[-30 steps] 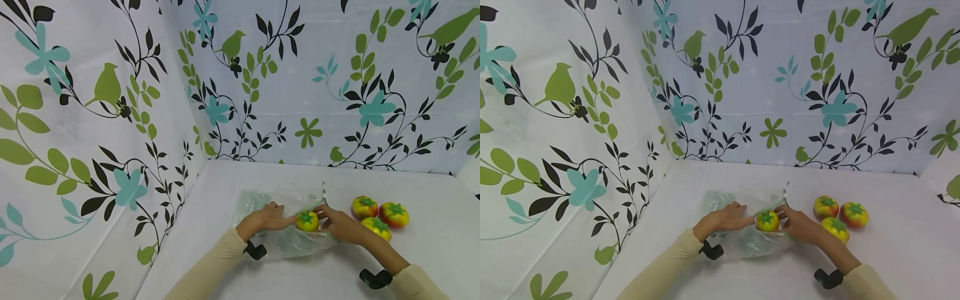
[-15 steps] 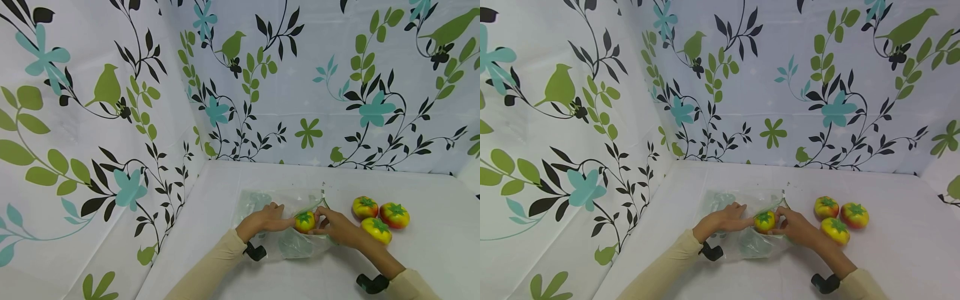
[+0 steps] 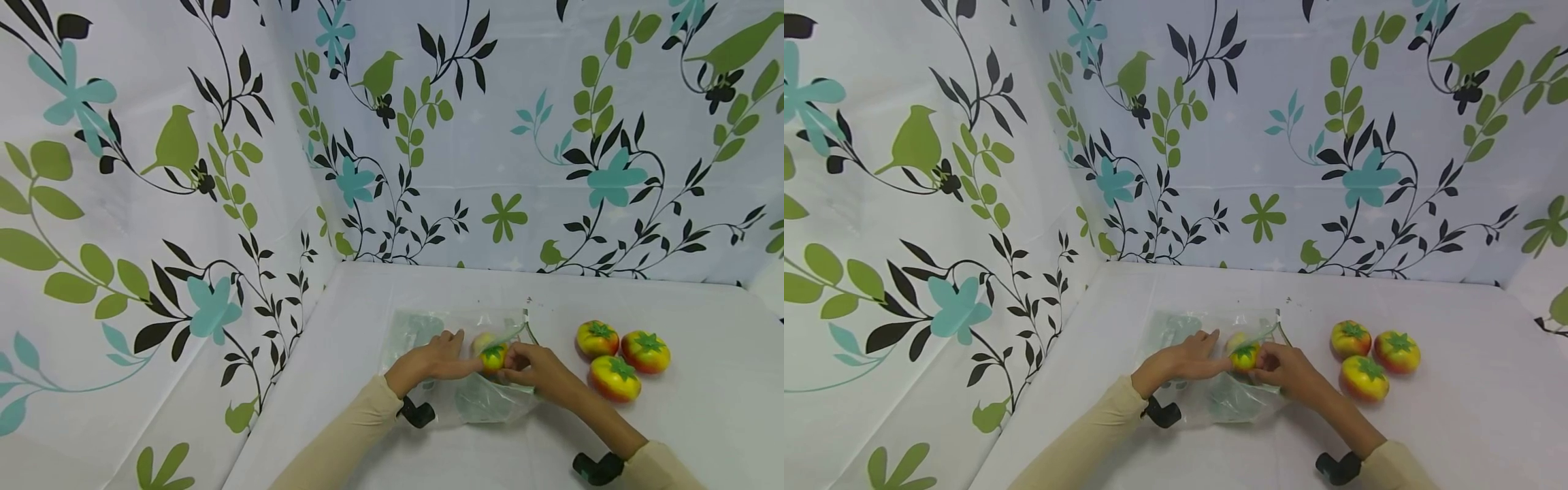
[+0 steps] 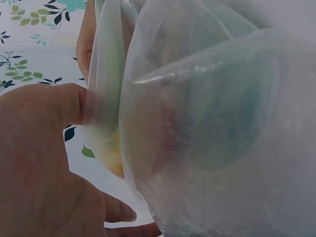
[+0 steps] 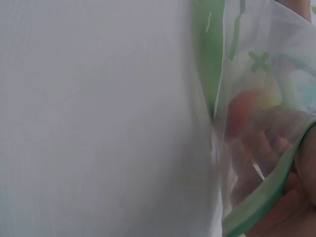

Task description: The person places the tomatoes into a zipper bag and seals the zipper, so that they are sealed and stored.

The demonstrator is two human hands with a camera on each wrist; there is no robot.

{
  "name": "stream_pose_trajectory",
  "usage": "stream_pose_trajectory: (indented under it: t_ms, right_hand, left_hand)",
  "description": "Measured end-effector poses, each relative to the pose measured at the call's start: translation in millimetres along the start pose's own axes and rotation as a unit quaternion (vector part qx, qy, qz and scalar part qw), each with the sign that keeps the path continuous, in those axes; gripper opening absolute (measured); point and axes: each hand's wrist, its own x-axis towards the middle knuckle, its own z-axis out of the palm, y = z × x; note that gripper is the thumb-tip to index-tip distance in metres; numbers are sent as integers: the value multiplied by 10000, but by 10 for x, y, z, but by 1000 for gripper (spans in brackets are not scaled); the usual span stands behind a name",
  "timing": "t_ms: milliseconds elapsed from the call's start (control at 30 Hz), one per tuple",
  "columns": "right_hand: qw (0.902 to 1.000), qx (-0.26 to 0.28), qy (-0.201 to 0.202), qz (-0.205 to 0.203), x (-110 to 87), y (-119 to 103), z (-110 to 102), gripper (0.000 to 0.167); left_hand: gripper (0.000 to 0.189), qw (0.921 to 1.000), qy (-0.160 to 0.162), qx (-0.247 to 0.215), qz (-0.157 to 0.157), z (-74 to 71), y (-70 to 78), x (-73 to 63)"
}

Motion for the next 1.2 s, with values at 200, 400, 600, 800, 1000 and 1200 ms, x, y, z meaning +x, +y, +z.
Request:
stream_pose_trajectory:
  t_ms: [200, 400, 600, 800, 1000, 1200]
  right_hand:
    - [9998, 190, 85, -11, 6, -10, 31, 14]
    - [9995, 130, 164, -246, 3, -20, 35, 10]
    - [9985, 23, 130, -535, 15, -18, 27, 15]
    - [9983, -36, -3, -579, 31, -9, 39, 26]
    - [9974, -67, -227, -683, 38, 6, 44, 31]
    - [9974, -119, -295, -654, 37, 4, 45, 34]
  left_hand:
    - [101, 10000, 45, 57, 56, 2, -14, 5]
    - [102, 10000, 47, 44, 57, 1, -21, 7]
    - [104, 10000, 55, -14, 50, 3, -27, 5]
    - [104, 9999, 15, -132, 79, 8, -40, -3]
    - [105, 9999, -13, -134, 86, 12, -48, -6]
    - [106, 9999, 56, -78, 132, 22, -51, -6]
